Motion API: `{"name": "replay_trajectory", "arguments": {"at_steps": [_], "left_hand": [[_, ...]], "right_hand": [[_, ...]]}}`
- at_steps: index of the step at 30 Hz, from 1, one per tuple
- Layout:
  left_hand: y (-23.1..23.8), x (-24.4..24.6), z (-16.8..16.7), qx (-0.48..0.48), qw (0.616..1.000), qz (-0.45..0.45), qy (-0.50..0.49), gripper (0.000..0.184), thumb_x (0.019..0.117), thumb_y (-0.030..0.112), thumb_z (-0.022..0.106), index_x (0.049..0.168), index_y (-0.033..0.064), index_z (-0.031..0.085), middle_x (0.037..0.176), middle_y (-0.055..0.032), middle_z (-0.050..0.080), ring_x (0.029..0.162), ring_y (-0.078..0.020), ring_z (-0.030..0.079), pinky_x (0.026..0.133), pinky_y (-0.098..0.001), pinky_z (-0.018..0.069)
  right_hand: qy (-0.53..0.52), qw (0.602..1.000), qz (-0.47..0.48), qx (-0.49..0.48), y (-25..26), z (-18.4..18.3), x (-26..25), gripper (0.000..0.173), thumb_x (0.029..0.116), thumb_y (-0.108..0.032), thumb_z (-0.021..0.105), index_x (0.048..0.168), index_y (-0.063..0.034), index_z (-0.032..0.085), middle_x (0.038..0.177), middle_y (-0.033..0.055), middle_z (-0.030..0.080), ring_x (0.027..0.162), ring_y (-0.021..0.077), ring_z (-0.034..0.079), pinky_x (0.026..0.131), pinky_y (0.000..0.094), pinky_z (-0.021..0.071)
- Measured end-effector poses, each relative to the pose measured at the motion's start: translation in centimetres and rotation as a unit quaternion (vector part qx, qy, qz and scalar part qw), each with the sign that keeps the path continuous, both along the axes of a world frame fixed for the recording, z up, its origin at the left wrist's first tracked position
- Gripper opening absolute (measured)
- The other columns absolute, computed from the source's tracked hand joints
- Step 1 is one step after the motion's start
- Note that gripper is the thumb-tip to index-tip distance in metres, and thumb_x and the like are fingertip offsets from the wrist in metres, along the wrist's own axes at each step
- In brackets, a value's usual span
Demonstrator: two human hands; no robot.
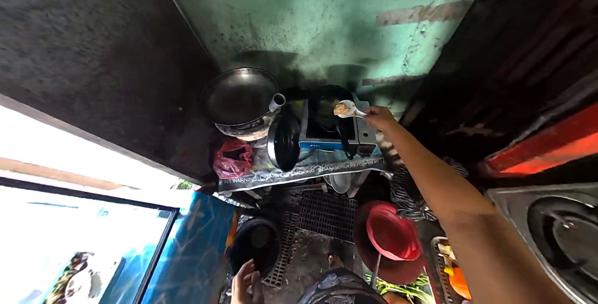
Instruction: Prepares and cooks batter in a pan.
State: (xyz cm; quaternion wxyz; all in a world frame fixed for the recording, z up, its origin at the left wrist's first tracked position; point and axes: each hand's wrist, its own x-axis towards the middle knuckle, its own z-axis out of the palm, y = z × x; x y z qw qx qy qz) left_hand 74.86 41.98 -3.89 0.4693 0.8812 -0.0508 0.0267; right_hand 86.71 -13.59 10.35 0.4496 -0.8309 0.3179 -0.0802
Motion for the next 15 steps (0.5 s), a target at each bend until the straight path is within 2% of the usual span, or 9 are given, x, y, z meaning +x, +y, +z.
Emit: {"name": "replay_trajectory", "arguments": {"at_steps": [3, 8, 12, 15], "left_hand": [[1.0, -1.0, -0.9, 0.034, 0.999, 0.031, 0.021, 0.034, 0.0975, 0.003, 0.055, 0.128, -0.0123, 0.058, 0.116, -0.0315, 0.064, 0.098, -0.0337, 0.069, 0.086, -0.0455, 0.0582], [1.3, -1.5, -1.6, 0.059, 0.997, 0.036, 0.027, 0.032, 0.0984, 0.003, 0.055, 0.126, -0.0110, 0.060, 0.118, -0.0306, 0.065, 0.099, -0.0324, 0.070, 0.086, -0.0427, 0.0589], [0.8, -1.4, -1.3, 0.075, 0.996, 0.021, 0.034, 0.032, 0.0981, 0.002, 0.056, 0.127, -0.0106, 0.061, 0.119, -0.0310, 0.064, 0.099, -0.0323, 0.071, 0.086, -0.0421, 0.0596], [0.7, -1.3, -1.0, 0.090, 0.995, 0.011, 0.026, 0.031, 0.0972, 0.001, 0.057, 0.126, -0.0103, 0.062, 0.118, -0.0306, 0.065, 0.097, -0.0326, 0.071, 0.085, -0.0422, 0.0598]], "right_hand": [[0.053, 0.998, 0.022, -0.033, -2.5, -0.9, 3.0, 0.032, 0.0996, -0.013, 0.064, 0.127, 0.0020, 0.066, 0.124, 0.0278, 0.066, 0.114, 0.0423, 0.064, 0.100, 0.0618, 0.0487], [0.137, 0.981, 0.090, -0.104, -5.5, -2.3, 7.0, 0.031, 0.0985, -0.012, 0.064, 0.126, 0.0023, 0.067, 0.121, 0.0285, 0.067, 0.114, 0.0439, 0.064, 0.100, 0.0646, 0.0473], [0.249, 0.934, 0.140, -0.212, -3.7, 0.1, 9.0, 0.030, 0.1015, -0.018, 0.058, 0.125, -0.0019, 0.068, 0.128, 0.0266, 0.065, 0.124, 0.0456, 0.060, 0.098, 0.0708, 0.0455], [0.284, 0.902, 0.131, -0.296, -1.0, 2.6, 9.3, 0.028, 0.1000, -0.016, 0.061, 0.122, -0.0016, 0.069, 0.128, 0.0278, 0.065, 0.121, 0.0492, 0.061, 0.091, 0.0733, 0.0470]]}}
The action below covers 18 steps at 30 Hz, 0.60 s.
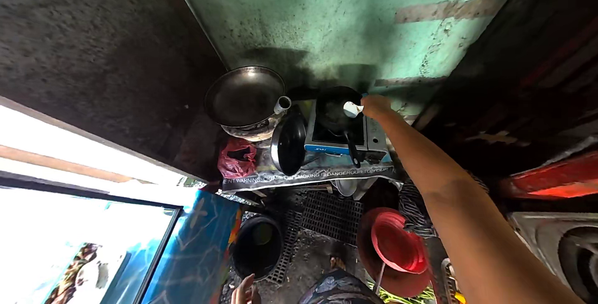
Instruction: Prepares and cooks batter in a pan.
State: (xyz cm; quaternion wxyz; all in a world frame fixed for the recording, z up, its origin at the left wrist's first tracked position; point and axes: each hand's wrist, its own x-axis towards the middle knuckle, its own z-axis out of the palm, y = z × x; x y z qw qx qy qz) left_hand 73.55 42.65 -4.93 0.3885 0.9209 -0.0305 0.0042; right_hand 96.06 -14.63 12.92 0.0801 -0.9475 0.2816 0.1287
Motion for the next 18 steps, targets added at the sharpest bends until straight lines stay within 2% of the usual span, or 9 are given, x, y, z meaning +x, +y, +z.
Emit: {"name": "replay_trajectory", "arguments": {"at_steps": [4, 6, 8, 10, 11, 12, 13, 15, 18], "left_hand": [[0.7, -0.1, 0.6, 0.004, 1.000, -0.007, -0.003, 0.032, 0.0974, 0.001, 0.057, 0.126, -0.0115, 0.061, 0.118, -0.0315, 0.065, 0.097, -0.0347, 0.070, 0.085, -0.0439, 0.0595], [1.0, 0.0, 0.4, 0.000, 1.000, -0.009, 0.003, 0.032, 0.0982, 0.002, 0.057, 0.127, -0.0112, 0.061, 0.118, -0.0315, 0.064, 0.098, -0.0345, 0.070, 0.086, -0.0433, 0.0593], [1.4, 0.2, 0.0, 0.000, 1.000, -0.027, 0.012, 0.032, 0.0981, 0.002, 0.057, 0.127, -0.0106, 0.061, 0.119, -0.0312, 0.064, 0.098, -0.0347, 0.071, 0.086, -0.0440, 0.0595], [1.4, 0.7, -0.4, -0.006, 0.998, -0.058, 0.015, 0.033, 0.0963, 0.000, 0.058, 0.127, -0.0111, 0.061, 0.118, -0.0316, 0.065, 0.096, -0.0356, 0.071, 0.085, -0.0452, 0.0599], [1.4, 1.0, -0.4, -0.015, 0.997, -0.073, 0.017, 0.033, 0.0957, -0.001, 0.059, 0.126, -0.0118, 0.062, 0.118, -0.0323, 0.065, 0.095, -0.0365, 0.071, 0.085, -0.0462, 0.0600], [1.3, 1.3, -0.4, -0.031, 0.995, -0.088, 0.019, 0.033, 0.0953, -0.002, 0.060, 0.126, -0.0122, 0.061, 0.119, -0.0327, 0.064, 0.095, -0.0373, 0.071, 0.085, -0.0475, 0.0599], [1.1, 1.6, -0.5, -0.046, 0.993, -0.103, 0.019, 0.032, 0.0948, -0.002, 0.060, 0.126, -0.0121, 0.062, 0.119, -0.0327, 0.064, 0.094, -0.0378, 0.071, 0.085, -0.0483, 0.0598], [1.0, 2.2, -0.5, -0.065, 0.989, -0.134, 0.017, 0.031, 0.0943, -0.002, 0.061, 0.124, -0.0101, 0.064, 0.118, -0.0307, 0.065, 0.094, -0.0367, 0.071, 0.084, -0.0477, 0.0598], [1.3, 2.8, -0.6, -0.083, 0.976, -0.200, 0.010, 0.029, 0.0931, -0.003, 0.062, 0.122, -0.0085, 0.066, 0.117, -0.0277, 0.066, 0.094, -0.0337, 0.071, 0.082, -0.0453, 0.0603]], "right_hand": [[-0.089, 0.994, -0.057, -0.032, 2.0, 5.6, -3.0, 0.034, 0.1013, -0.011, 0.056, 0.134, -0.0076, 0.065, 0.132, 0.0294, 0.063, 0.122, 0.0536, 0.059, 0.091, 0.0752, 0.0454], [-0.172, 0.979, -0.111, -0.007, 1.7, 7.5, -5.4, 0.035, 0.1037, -0.016, 0.053, 0.137, -0.0119, 0.064, 0.133, 0.0281, 0.063, 0.122, 0.0524, 0.060, 0.091, 0.0754, 0.0455], [-0.269, 0.947, -0.164, 0.068, 1.2, 7.5, -8.4, 0.034, 0.1037, -0.021, 0.055, 0.135, -0.0093, 0.064, 0.129, 0.0279, 0.065, 0.120, 0.0498, 0.062, 0.093, 0.0723, 0.0465], [-0.367, 0.885, -0.215, 0.189, 1.5, 5.5, -11.6, 0.034, 0.1024, -0.019, 0.060, 0.132, -0.0032, 0.063, 0.119, 0.0230, 0.067, 0.104, 0.0359, 0.066, 0.088, 0.0571, 0.0526], [-0.391, 0.850, -0.247, 0.251, 2.7, 4.5, -13.5, 0.033, 0.1033, -0.020, 0.060, 0.133, -0.0041, 0.061, 0.108, 0.0152, 0.066, 0.085, 0.0220, 0.061, 0.074, 0.0414, 0.0515], [-0.406, 0.815, -0.277, 0.308, 4.3, 3.5, -15.5, 0.032, 0.1043, -0.021, 0.059, 0.133, -0.0073, 0.060, 0.093, 0.0051, 0.061, 0.066, 0.0095, 0.050, 0.057, 0.0266, 0.0430], [-0.418, 0.777, -0.301, 0.362, 6.0, 2.5, -17.6, 0.028, 0.1053, -0.021, 0.056, 0.131, -0.0094, 0.059, 0.084, 0.0000, 0.056, 0.055, 0.0039, 0.043, 0.048, 0.0198, 0.0362], [-0.431, 0.718, -0.327, 0.439, 9.7, 0.3, -22.8, 0.024, 0.1073, -0.020, 0.051, 0.129, -0.0109, 0.058, 0.080, -0.0026, 0.054, 0.050, 0.0022, 0.038, 0.044, 0.0174, 0.0317], [-0.458, 0.650, -0.378, 0.474, 16.2, -2.8, -30.8, 0.020, 0.1074, -0.011, 0.046, 0.122, -0.0062, 0.058, 0.076, -0.0021, 0.056, 0.049, 0.0022, 0.042, 0.043, 0.0164, 0.0353]]}}
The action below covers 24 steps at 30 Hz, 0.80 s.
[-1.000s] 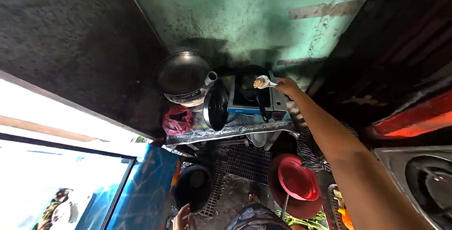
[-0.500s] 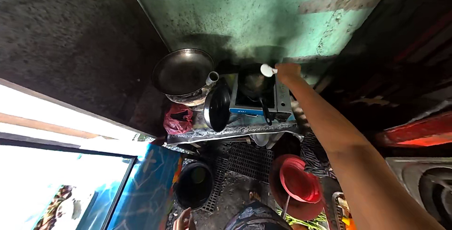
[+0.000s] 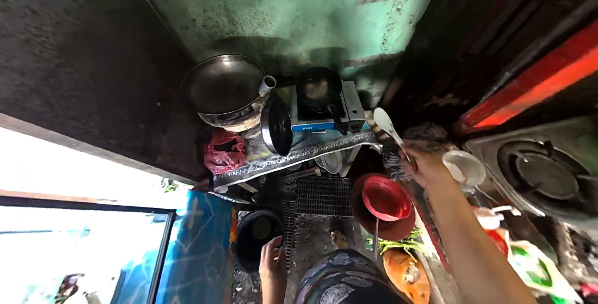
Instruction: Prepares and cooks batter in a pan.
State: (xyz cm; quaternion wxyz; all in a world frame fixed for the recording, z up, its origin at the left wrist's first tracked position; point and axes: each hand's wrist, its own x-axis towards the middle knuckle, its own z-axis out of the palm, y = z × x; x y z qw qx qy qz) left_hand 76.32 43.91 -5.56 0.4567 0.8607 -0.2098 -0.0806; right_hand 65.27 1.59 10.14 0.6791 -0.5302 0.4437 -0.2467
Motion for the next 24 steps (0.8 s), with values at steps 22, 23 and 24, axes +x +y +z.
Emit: {"name": "replay_trajectory", "arguments": {"at_steps": [22, 23, 24], "left_hand": [[-1.4, -16.1, -0.9, -0.008, 0.782, -0.622, -0.029, 0.024, 0.0925, -0.002, 0.060, 0.114, -0.0082, 0.070, 0.112, -0.0279, 0.067, 0.086, -0.0317, 0.069, 0.077, -0.0419, 0.0583], [-1.5, -16.9, -0.8, 0.000, 0.774, -0.632, -0.029, 0.024, 0.0931, -0.002, 0.060, 0.114, -0.0075, 0.070, 0.113, -0.0274, 0.067, 0.088, -0.0315, 0.068, 0.078, -0.0418, 0.0582], [-1.6, -17.7, -0.8, 0.004, 0.765, -0.644, -0.033, 0.024, 0.0933, -0.001, 0.059, 0.114, -0.0070, 0.070, 0.113, -0.0272, 0.067, 0.088, -0.0315, 0.068, 0.078, -0.0418, 0.0582]], "right_hand": [[0.409, 0.801, -0.436, 0.027, 47.6, -0.3, -47.4, 0.036, 0.1038, -0.008, 0.051, 0.138, 0.0015, 0.056, 0.119, 0.0268, 0.067, 0.104, 0.0388, 0.068, 0.092, 0.0580, 0.0529], [0.446, 0.772, -0.450, 0.048, 49.1, 0.2, -49.2, 0.037, 0.1042, -0.008, 0.051, 0.140, -0.0001, 0.055, 0.122, 0.0298, 0.066, 0.110, 0.0458, 0.066, 0.095, 0.0653, 0.0493], [0.479, 0.741, -0.465, 0.071, 50.5, 0.7, -51.1, 0.038, 0.1043, -0.009, 0.051, 0.142, -0.0029, 0.055, 0.123, 0.0310, 0.065, 0.111, 0.0502, 0.064, 0.094, 0.0704, 0.0473]]}}
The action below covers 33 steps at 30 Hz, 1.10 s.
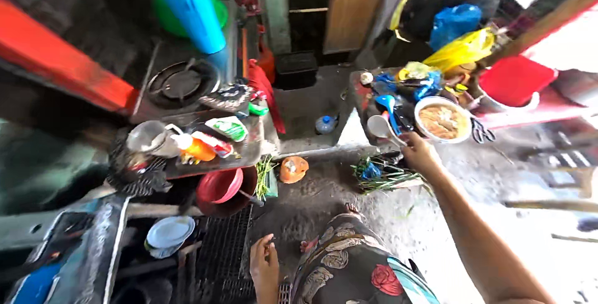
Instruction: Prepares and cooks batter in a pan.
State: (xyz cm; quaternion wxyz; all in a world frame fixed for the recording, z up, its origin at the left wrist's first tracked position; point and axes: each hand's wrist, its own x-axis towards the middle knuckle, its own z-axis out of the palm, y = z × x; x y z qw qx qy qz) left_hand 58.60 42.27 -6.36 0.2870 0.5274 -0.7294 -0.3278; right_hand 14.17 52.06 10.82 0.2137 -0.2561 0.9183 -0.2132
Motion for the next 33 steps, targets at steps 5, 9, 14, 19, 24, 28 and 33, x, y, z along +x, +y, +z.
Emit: {"name": "replay_trajectory", "arguments": {"at_steps": [5, 9, 14, 19, 24, 28, 33], "left_hand": [[-1.2, -5.4, 0.1, -0.024, 0.998, -0.054, -0.023, 0.024, 0.0939, -0.002, 0.059, 0.115, -0.0070, 0.070, 0.113, -0.0271, 0.067, 0.089, -0.0317, 0.068, 0.079, -0.0424, 0.0580], [-0.9, -12.7, 0.4, -0.031, 0.998, -0.061, -0.017, 0.026, 0.0949, 0.003, 0.057, 0.115, -0.0065, 0.070, 0.114, -0.0272, 0.067, 0.090, -0.0322, 0.068, 0.080, -0.0436, 0.0575], [0.4, -21.7, 0.8, -0.029, 0.992, -0.123, -0.008, 0.026, 0.0941, 0.004, 0.058, 0.115, -0.0054, 0.070, 0.115, -0.0245, 0.068, 0.091, -0.0298, 0.070, 0.080, -0.0417, 0.0593], [0.7, -27.4, 0.9, -0.001, 0.987, -0.159, -0.024, 0.025, 0.0954, 0.003, 0.058, 0.116, -0.0053, 0.070, 0.118, -0.0257, 0.066, 0.095, -0.0315, 0.070, 0.083, -0.0433, 0.0594], [0.8, -31.3, 1.1, 0.016, 0.978, -0.206, -0.028, 0.025, 0.0965, 0.004, 0.057, 0.117, -0.0048, 0.070, 0.118, -0.0245, 0.067, 0.094, -0.0305, 0.069, 0.084, -0.0427, 0.0582], [-0.2, -33.7, 1.4, 0.007, 0.965, -0.260, -0.040, 0.025, 0.0965, 0.004, 0.057, 0.116, -0.0033, 0.071, 0.116, -0.0227, 0.068, 0.092, -0.0291, 0.069, 0.083, -0.0414, 0.0586], [-1.0, -36.0, 1.5, -0.007, 0.948, -0.316, -0.048, 0.024, 0.0978, 0.005, 0.057, 0.116, -0.0017, 0.071, 0.114, -0.0213, 0.069, 0.091, -0.0286, 0.070, 0.083, -0.0408, 0.0587]], "right_hand": [[0.108, 0.980, -0.155, 0.068, 5.6, 0.2, -10.8, 0.039, 0.1030, -0.007, 0.048, 0.140, -0.0087, 0.058, 0.125, 0.0357, 0.063, 0.116, 0.0595, 0.059, 0.088, 0.0799, 0.0431], [0.087, 0.977, -0.176, 0.087, 6.8, -0.8, -19.1, 0.039, 0.0974, -0.015, 0.067, 0.133, -0.0008, 0.062, 0.126, 0.0350, 0.063, 0.119, 0.0567, 0.059, 0.093, 0.0775, 0.0439], [0.052, 0.978, -0.138, 0.151, 4.5, -5.2, -24.2, 0.043, 0.0931, -0.024, 0.073, 0.128, -0.0007, 0.064, 0.122, 0.0344, 0.064, 0.114, 0.0565, 0.061, 0.086, 0.0776, 0.0472], [0.016, 0.966, -0.025, 0.256, 3.7, -4.0, -22.0, 0.037, 0.0986, -0.012, 0.059, 0.136, -0.0124, 0.062, 0.122, 0.0275, 0.067, 0.113, 0.0501, 0.065, 0.084, 0.0701, 0.0514], [0.077, 0.974, -0.004, 0.211, 4.9, -4.7, -23.9, 0.026, 0.0982, -0.009, 0.063, 0.123, -0.0085, 0.069, 0.117, 0.0278, 0.068, 0.105, 0.0509, 0.066, 0.079, 0.0692, 0.0519], [0.051, 0.969, 0.065, 0.234, 6.0, -5.3, -21.5, 0.036, 0.0957, 0.002, 0.059, 0.129, -0.0095, 0.066, 0.127, 0.0269, 0.063, 0.109, 0.0490, 0.065, 0.081, 0.0652, 0.0536], [0.067, 0.979, 0.034, 0.187, 8.8, -3.8, -20.9, 0.038, 0.0949, 0.006, 0.055, 0.126, -0.0105, 0.069, 0.128, 0.0230, 0.066, 0.102, 0.0477, 0.068, 0.077, 0.0661, 0.0524]]}}
